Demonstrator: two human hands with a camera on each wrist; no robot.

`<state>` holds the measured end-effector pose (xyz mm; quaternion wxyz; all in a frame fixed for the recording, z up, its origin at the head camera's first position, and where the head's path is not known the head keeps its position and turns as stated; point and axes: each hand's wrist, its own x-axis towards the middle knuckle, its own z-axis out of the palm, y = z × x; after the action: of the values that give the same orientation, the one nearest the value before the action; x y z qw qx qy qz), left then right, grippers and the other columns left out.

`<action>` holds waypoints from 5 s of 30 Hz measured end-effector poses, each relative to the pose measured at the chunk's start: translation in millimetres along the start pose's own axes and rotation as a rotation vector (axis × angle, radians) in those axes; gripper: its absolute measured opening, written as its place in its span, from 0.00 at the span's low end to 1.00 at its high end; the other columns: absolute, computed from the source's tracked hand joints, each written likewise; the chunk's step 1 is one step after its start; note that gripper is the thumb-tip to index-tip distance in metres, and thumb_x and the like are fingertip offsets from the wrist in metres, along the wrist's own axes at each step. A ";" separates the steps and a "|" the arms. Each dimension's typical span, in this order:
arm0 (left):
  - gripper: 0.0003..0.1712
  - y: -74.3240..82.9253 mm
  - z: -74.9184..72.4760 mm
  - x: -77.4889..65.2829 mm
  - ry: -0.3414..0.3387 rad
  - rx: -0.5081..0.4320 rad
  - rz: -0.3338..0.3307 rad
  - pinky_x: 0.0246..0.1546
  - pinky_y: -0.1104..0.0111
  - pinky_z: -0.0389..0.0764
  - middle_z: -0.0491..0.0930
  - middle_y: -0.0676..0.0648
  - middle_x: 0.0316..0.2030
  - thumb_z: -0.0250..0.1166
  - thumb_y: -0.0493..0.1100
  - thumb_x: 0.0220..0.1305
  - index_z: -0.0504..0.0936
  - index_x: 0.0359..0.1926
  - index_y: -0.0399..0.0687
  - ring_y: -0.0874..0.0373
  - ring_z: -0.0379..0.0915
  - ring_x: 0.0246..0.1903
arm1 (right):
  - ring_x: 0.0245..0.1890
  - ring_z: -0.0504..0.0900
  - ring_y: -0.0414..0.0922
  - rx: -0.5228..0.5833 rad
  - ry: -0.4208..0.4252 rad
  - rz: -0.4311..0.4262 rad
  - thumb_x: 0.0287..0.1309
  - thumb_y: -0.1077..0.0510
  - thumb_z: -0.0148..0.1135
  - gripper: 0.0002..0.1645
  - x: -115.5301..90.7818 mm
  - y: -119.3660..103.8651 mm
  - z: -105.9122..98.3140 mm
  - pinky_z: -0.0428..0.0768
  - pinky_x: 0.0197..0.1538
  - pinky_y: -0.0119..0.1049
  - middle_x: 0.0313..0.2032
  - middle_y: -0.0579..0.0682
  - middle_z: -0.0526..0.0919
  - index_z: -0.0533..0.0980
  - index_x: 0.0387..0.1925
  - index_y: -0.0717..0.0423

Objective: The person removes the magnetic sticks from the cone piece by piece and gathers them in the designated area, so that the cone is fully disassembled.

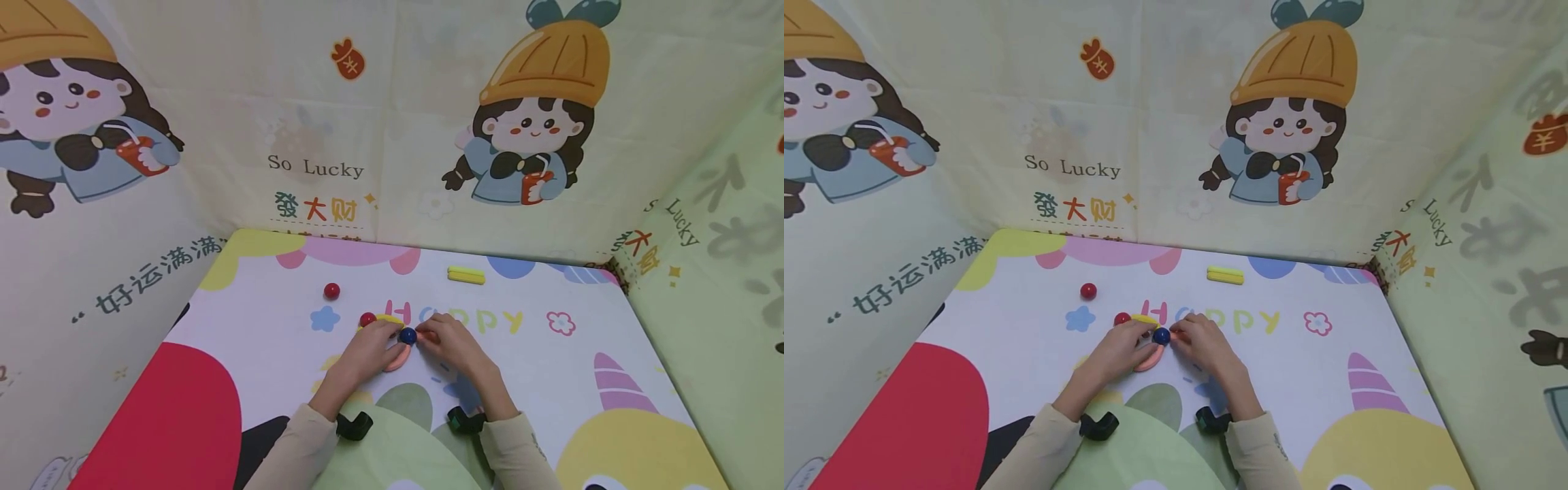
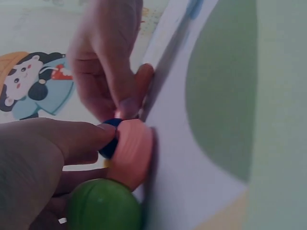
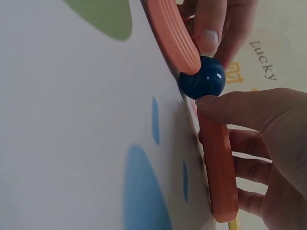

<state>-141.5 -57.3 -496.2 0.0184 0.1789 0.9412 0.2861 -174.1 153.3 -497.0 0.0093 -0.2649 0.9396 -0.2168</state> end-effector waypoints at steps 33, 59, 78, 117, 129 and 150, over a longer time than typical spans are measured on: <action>0.23 -3.9 19.8 4.6 0.123 -0.006 0.035 0.58 0.62 0.81 0.83 0.45 0.53 0.65 0.52 0.68 0.82 0.58 0.43 0.52 0.79 0.54 | 0.32 0.69 0.38 -0.016 0.037 0.011 0.56 0.56 0.71 0.09 2.0 -2.1 5.1 0.71 0.36 0.31 0.28 0.40 0.75 0.85 0.40 0.51; 0.24 -3.6 22.3 3.4 0.149 0.010 0.042 0.58 0.61 0.80 0.83 0.45 0.53 0.66 0.52 0.68 0.82 0.58 0.43 0.51 0.79 0.54 | 0.32 0.70 0.38 -0.035 0.059 0.072 0.60 0.54 0.69 0.06 -0.7 5.6 7.1 0.75 0.39 0.34 0.32 0.42 0.77 0.85 0.38 0.51; 0.23 -2.9 21.7 2.0 0.138 0.014 0.033 0.58 0.61 0.80 0.83 0.45 0.54 0.66 0.52 0.67 0.83 0.58 0.44 0.51 0.78 0.55 | 0.32 0.71 0.39 -0.042 0.028 0.111 0.57 0.51 0.72 0.13 -19.3 12.6 -9.6 0.77 0.40 0.38 0.30 0.44 0.77 0.85 0.39 0.54; 0.25 -2.9 22.3 0.6 0.115 0.010 -0.002 0.60 0.61 0.80 0.83 0.45 0.56 0.65 0.53 0.68 0.81 0.60 0.45 0.52 0.77 0.57 | 0.48 0.79 0.55 -0.185 0.092 0.159 0.61 0.55 0.69 0.14 41.4 84.7 -37.8 0.77 0.60 0.54 0.46 0.57 0.85 0.84 0.47 0.57; 0.24 -3.6 23.0 -0.4 0.153 0.026 0.037 0.57 0.63 0.81 0.84 0.45 0.51 0.66 0.52 0.67 0.83 0.57 0.43 0.52 0.79 0.53 | 0.46 0.77 0.56 -0.200 0.112 0.193 0.66 0.57 0.64 0.13 50.1 93.2 -40.9 0.78 0.57 0.53 0.46 0.59 0.81 0.85 0.48 0.59; 0.23 -1.6 20.5 -1.3 0.163 0.053 0.058 0.57 0.62 0.81 0.85 0.45 0.50 0.67 0.51 0.66 0.83 0.56 0.42 0.52 0.79 0.51 | 0.44 0.77 0.56 -0.221 0.154 0.180 0.66 0.59 0.63 0.13 53.8 89.6 -42.7 0.78 0.53 0.52 0.44 0.59 0.82 0.84 0.47 0.61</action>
<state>-138.0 -48.1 -514.3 -0.0715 0.1825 0.9413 0.2749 -270.2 212.1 -490.1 -0.0725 -0.1618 0.9755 -0.1302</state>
